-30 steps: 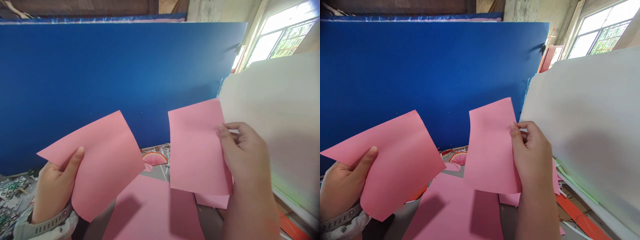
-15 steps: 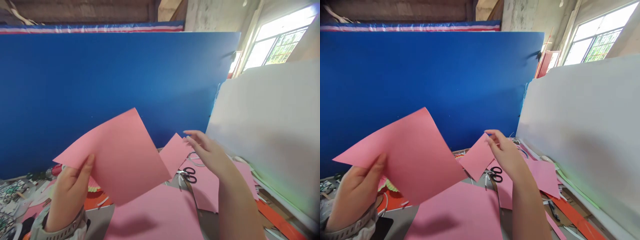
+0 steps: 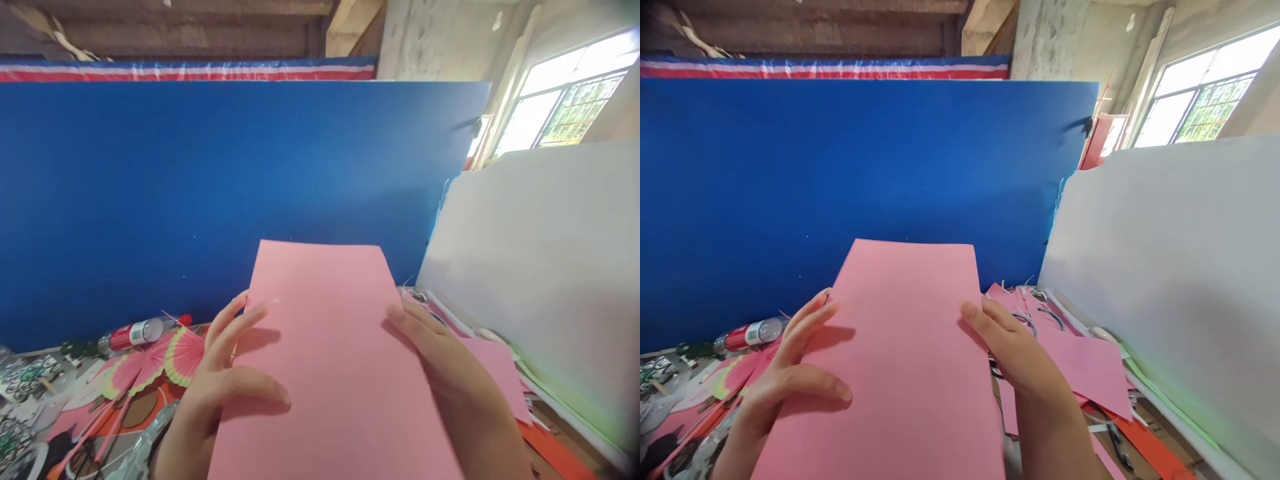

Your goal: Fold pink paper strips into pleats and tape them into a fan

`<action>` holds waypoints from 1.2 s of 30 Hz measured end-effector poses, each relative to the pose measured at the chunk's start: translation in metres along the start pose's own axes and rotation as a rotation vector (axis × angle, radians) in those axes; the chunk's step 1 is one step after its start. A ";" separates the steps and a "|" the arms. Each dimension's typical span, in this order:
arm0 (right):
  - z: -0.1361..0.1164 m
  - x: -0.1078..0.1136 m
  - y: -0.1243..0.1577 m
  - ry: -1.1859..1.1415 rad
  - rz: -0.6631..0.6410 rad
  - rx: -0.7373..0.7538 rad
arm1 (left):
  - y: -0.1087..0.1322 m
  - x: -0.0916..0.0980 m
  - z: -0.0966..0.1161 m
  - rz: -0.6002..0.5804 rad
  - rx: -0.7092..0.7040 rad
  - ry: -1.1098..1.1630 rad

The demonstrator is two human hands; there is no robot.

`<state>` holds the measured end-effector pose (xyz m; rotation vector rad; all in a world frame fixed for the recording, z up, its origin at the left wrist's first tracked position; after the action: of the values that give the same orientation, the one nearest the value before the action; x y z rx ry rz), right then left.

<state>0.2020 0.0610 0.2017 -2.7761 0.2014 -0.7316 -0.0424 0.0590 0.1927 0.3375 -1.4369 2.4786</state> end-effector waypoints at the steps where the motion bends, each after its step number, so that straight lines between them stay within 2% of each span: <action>1: 0.000 -0.001 0.000 -0.027 -0.003 -0.049 | 0.000 0.000 -0.002 0.016 0.053 -0.007; 5: 0.000 -0.002 -0.002 -0.066 0.028 -0.134 | 0.004 0.012 -0.019 0.315 0.362 0.118; 6: 0.000 -0.002 -0.002 -0.073 0.036 -0.128 | 0.006 0.014 -0.025 0.336 0.458 0.193; 7: -0.002 -0.003 -0.002 -0.079 0.027 -0.120 | 0.008 0.015 -0.031 0.322 0.544 0.274; 8: -0.003 -0.005 -0.002 -0.079 0.000 -0.113 | 0.009 0.014 -0.034 0.253 0.603 0.358; 9: -0.005 -0.007 -0.002 -0.068 -0.033 -0.111 | 0.010 0.013 -0.036 0.200 0.610 0.425; 12: -0.007 -0.011 -0.001 0.001 -0.106 -0.111 | 0.010 0.013 -0.036 0.170 0.716 0.350; 16: -0.004 -0.013 -0.003 0.126 -0.110 -0.061 | 0.005 0.008 -0.029 0.206 0.738 0.277; 21: -0.008 -0.011 -0.004 0.465 0.294 0.197 | 0.006 0.001 -0.026 0.157 0.702 0.189; 27: -0.031 -0.036 0.011 0.693 0.456 0.555 | 0.010 -0.012 -0.019 0.068 0.629 0.192; 29: -0.035 -0.044 0.014 0.741 0.435 0.631 | 0.011 -0.015 -0.017 0.064 0.618 0.210; 34: -0.034 -0.054 0.011 0.788 0.112 0.637 | 0.012 -0.016 -0.014 0.092 0.549 0.072; 36: -0.034 -0.055 0.011 0.763 0.028 0.622 | 0.012 -0.016 -0.012 0.106 0.507 0.019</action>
<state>0.1370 0.0544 0.2015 -1.8143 0.1201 -1.5100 -0.0325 0.0621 0.1718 0.3348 -0.8163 2.9005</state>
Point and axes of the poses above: each hand's wrist, its own y-axis away from the middle knuckle, its own x-axis out of the back of the hand, z = x × y, the point moved 3 cm from there along -y, towards the middle knuckle, and after that the axes turned 13 degrees about y, right-handed, at the moved point
